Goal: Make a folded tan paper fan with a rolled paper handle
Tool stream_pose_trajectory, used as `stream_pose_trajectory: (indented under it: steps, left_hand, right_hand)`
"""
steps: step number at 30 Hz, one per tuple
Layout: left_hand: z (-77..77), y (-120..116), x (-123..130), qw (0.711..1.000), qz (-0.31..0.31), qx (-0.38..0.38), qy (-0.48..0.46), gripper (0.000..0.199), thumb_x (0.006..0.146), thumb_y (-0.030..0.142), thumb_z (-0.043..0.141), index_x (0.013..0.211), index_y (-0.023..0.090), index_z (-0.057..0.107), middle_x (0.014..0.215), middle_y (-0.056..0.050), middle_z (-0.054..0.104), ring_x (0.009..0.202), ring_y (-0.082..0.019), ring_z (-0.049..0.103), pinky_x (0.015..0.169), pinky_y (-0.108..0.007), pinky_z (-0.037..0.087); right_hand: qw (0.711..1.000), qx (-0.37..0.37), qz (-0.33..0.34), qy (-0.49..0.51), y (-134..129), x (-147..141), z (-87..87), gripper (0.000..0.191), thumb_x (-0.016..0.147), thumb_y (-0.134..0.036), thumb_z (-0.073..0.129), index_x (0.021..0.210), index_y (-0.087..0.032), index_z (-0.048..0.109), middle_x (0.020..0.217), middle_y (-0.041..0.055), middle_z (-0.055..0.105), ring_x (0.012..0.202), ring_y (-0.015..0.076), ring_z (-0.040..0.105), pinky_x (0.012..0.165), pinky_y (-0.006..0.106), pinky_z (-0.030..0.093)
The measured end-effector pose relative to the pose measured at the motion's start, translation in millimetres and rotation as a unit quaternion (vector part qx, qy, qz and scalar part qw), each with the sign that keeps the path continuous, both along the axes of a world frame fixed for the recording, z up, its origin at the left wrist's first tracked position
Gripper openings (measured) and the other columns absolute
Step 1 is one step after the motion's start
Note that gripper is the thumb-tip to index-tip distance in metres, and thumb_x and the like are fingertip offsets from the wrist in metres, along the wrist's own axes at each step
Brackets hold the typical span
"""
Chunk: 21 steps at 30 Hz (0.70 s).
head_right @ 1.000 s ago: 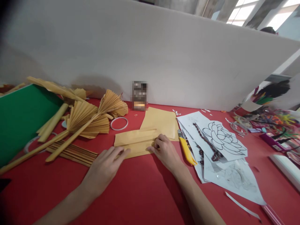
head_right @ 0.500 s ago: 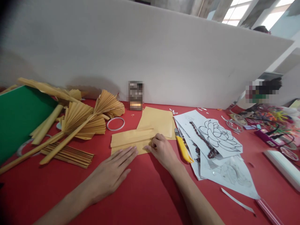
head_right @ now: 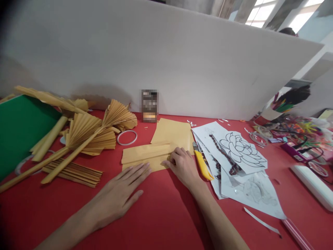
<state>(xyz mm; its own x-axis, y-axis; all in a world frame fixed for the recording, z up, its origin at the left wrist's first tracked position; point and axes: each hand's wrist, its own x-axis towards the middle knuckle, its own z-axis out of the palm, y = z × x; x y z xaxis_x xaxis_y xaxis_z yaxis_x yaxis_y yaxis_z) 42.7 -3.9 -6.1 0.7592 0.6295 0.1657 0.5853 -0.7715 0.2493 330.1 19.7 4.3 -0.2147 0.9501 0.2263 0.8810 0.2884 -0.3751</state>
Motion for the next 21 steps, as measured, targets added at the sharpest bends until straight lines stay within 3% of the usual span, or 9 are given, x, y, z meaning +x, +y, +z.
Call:
stream_pose_trajectory:
  steps: [7,11,14,17,21]
  left_hand:
    - [2.7,-4.7,3.0,1.000,0.014,0.024,0.010,0.063,0.105,0.034,0.047,0.165,0.029,0.028,0.169,-0.001,0.035,0.153,-0.024,0.040,0.124,-0.044,0.034]
    - [3.6,-11.5,29.2,0.997,0.049,0.058,0.000,0.056,0.098,0.024,0.046,0.152,0.013,0.050,0.160,-0.015,0.049,0.150,-0.030,0.045,0.124,-0.050,0.033]
    - [2.1,-8.1,48.3,0.997,0.055,0.060,0.008,0.046,0.093,0.020,0.048,0.134,0.004,0.063,0.156,-0.024,0.051,0.149,-0.035,0.045,0.123,-0.051,0.035]
    - [0.3,-0.1,51.5,0.999,0.027,0.043,0.002,0.053,0.093,0.019,0.049,0.145,0.005,0.054,0.165,-0.021,0.039,0.153,-0.031,0.039,0.124,-0.045,0.036]
    - [-0.8,4.7,41.8,1.000,-0.006,0.030,0.004,0.064,0.104,0.025,0.042,0.165,0.020,0.025,0.172,-0.007,0.027,0.159,-0.023,0.027,0.128,-0.044,0.029]
  right_hand:
    - [0.998,-0.007,0.009,0.057,-0.6,4.4,2.4,0.034,0.099,-0.040,0.070,0.073,-0.022,0.059,0.089,0.0043,0.061,0.084,0.0216,0.059,0.078,0.035,0.048]
    - [0.997,-0.011,0.014,0.080,0.9,6.1,5.8,0.035,0.099,-0.038,0.070,0.071,-0.022,0.057,0.086,0.0032,0.060,0.082,0.0204,0.059,0.075,0.033,0.049]
    - [0.997,-0.003,0.013,0.072,1.5,7.0,6.2,0.037,0.098,-0.040,0.070,0.069,-0.022,0.055,0.081,0.0022,0.058,0.079,0.0203,0.059,0.072,0.032,0.048]
    - [0.998,0.000,0.014,0.067,1.0,7.4,5.2,0.036,0.099,-0.039,0.069,0.070,-0.022,0.056,0.082,0.0024,0.059,0.079,0.0197,0.059,0.073,0.032,0.048]
    - [0.998,0.004,0.023,0.064,1.0,8.3,3.5,0.037,0.100,-0.039,0.069,0.069,-0.021,0.056,0.082,0.0021,0.058,0.078,0.0188,0.059,0.073,0.031,0.048]
